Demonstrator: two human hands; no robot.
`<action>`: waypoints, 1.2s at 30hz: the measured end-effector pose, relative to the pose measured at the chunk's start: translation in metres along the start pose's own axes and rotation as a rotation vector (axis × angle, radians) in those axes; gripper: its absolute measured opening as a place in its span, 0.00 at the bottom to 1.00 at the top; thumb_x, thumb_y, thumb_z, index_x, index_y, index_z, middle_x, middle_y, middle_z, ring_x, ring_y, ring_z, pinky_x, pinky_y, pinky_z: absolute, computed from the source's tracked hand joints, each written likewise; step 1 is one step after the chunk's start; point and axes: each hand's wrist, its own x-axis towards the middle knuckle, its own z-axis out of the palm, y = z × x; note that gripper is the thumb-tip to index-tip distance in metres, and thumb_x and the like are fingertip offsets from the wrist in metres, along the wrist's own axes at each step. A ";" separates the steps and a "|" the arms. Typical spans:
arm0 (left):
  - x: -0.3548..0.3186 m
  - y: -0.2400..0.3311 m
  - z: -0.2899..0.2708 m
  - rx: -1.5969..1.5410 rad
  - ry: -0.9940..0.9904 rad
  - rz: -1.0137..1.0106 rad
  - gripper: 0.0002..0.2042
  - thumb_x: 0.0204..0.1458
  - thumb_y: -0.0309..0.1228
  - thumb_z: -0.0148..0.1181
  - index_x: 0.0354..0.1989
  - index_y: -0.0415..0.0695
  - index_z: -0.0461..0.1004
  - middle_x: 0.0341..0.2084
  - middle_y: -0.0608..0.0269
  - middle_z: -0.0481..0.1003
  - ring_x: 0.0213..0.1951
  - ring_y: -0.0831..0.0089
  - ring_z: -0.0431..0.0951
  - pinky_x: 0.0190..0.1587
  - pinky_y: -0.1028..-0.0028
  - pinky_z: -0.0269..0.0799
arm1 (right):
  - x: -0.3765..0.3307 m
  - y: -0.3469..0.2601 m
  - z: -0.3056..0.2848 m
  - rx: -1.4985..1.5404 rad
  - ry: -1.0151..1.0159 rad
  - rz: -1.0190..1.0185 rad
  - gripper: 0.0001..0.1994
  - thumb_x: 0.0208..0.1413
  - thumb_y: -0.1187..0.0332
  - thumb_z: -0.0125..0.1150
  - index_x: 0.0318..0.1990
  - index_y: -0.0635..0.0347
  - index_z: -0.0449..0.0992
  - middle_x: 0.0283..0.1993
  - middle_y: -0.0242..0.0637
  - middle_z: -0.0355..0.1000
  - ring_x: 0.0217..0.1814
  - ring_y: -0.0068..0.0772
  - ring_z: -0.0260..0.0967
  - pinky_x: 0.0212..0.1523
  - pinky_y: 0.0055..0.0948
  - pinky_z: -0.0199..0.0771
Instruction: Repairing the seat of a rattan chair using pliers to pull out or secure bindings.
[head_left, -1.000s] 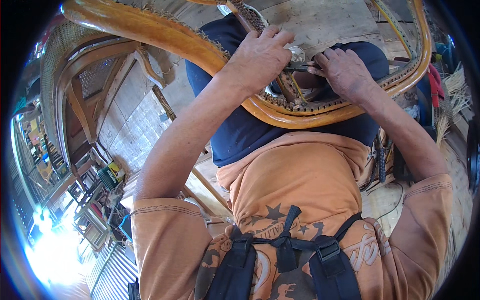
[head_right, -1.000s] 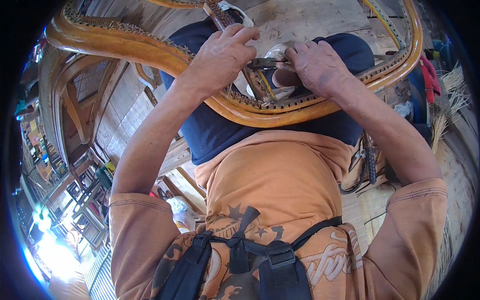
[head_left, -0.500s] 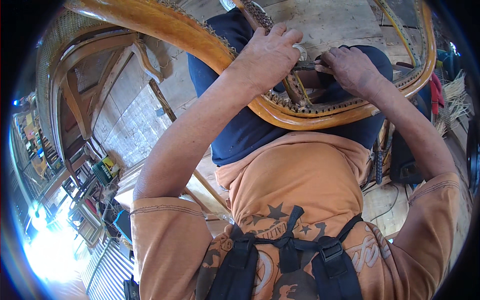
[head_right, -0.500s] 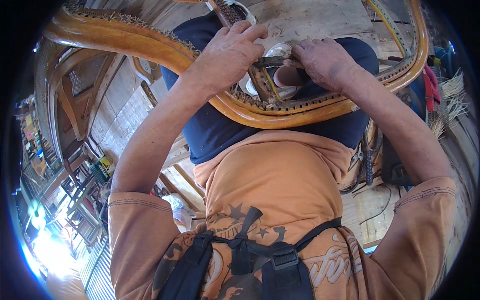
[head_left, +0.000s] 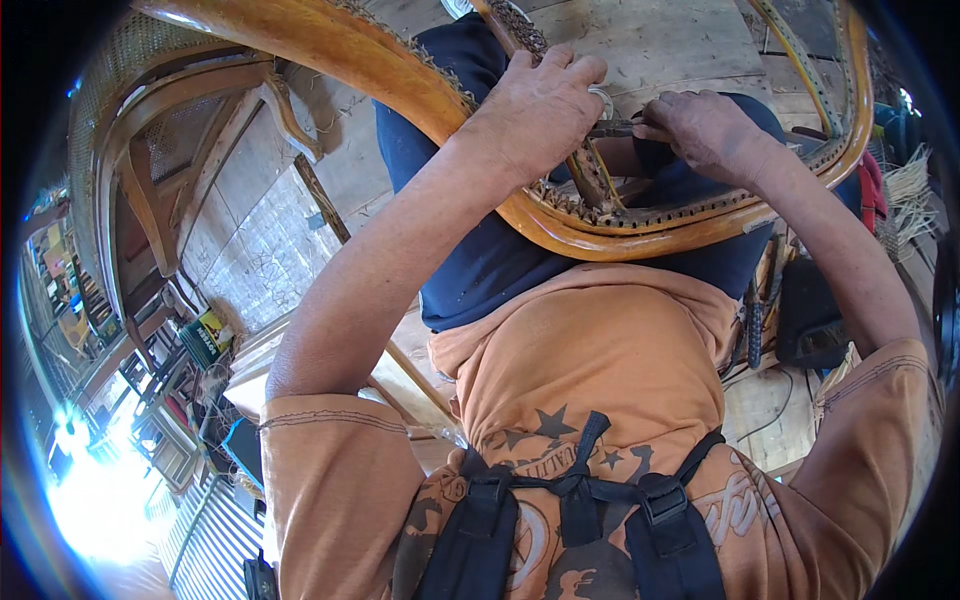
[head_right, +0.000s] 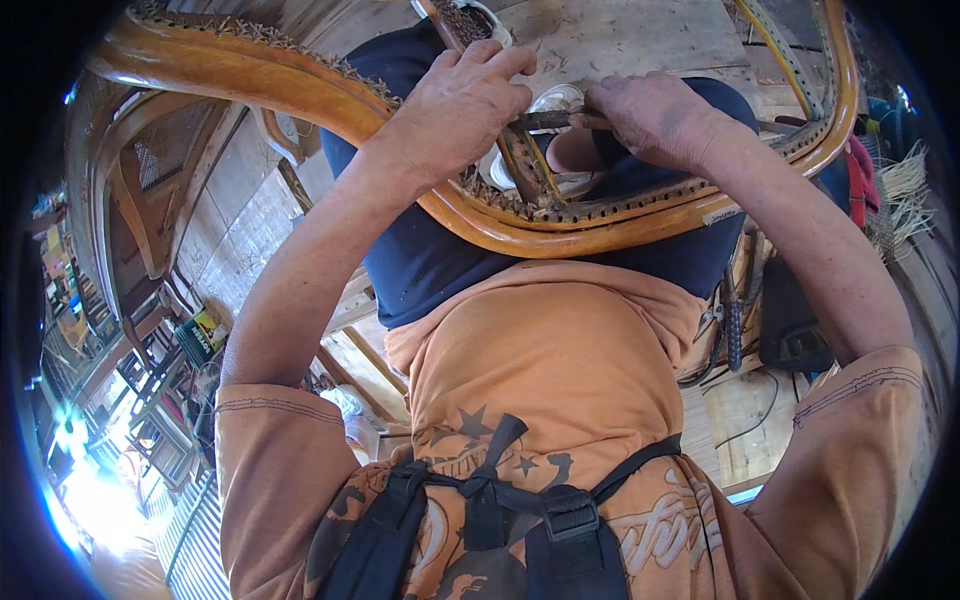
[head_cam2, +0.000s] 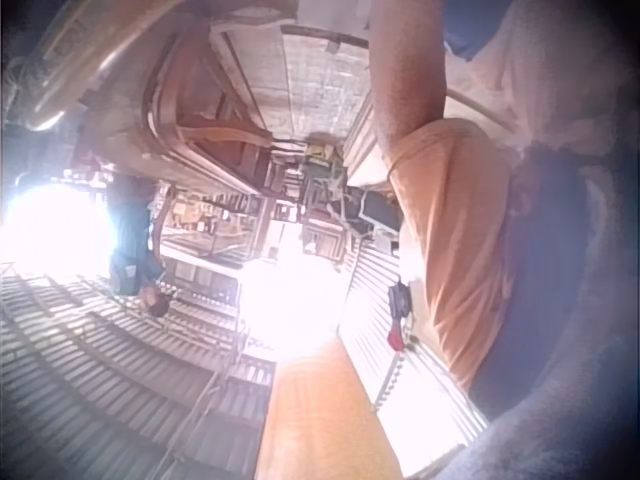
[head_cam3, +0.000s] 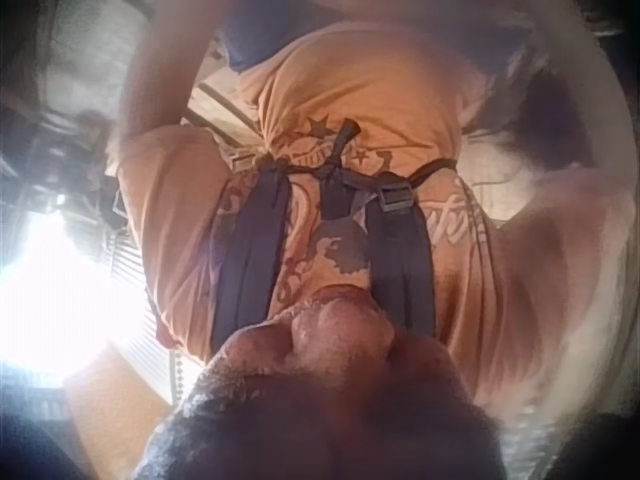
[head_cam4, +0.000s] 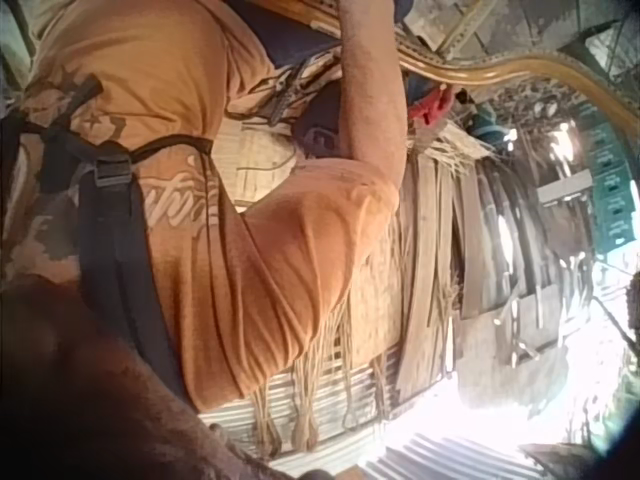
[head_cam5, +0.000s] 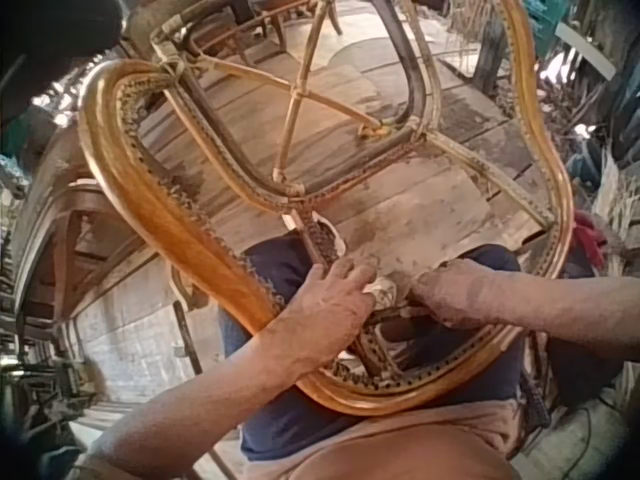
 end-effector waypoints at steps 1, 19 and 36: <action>0.000 0.000 0.000 -0.010 0.001 -0.007 0.14 0.36 0.18 0.62 0.36 0.44 0.79 0.49 0.62 0.68 0.53 0.63 0.67 0.54 0.64 0.65 | 0.001 -0.001 -0.003 0.025 -0.023 0.003 0.11 0.61 0.61 0.49 0.43 0.58 0.70 0.39 0.46 0.72 0.44 0.51 0.70 0.43 0.44 0.71; -0.005 -0.008 -0.034 -0.282 0.641 -0.150 0.13 0.47 0.17 0.55 0.42 0.41 0.74 0.43 0.53 0.72 0.45 0.55 0.73 0.46 0.64 0.71 | 0.011 0.013 -0.018 0.260 -0.262 -0.054 0.09 0.55 0.67 0.54 0.41 0.59 0.72 0.33 0.46 0.71 0.40 0.48 0.71 0.43 0.39 0.70; -0.028 0.000 -0.015 0.207 0.542 -0.205 0.15 0.44 0.30 0.59 0.43 0.54 0.73 0.42 0.73 0.72 0.48 0.74 0.73 0.55 0.62 0.57 | -0.004 0.017 0.000 1.726 -1.013 0.299 0.14 0.54 0.63 0.59 0.43 0.61 0.69 0.29 0.34 0.72 0.25 0.32 0.74 0.14 0.24 0.70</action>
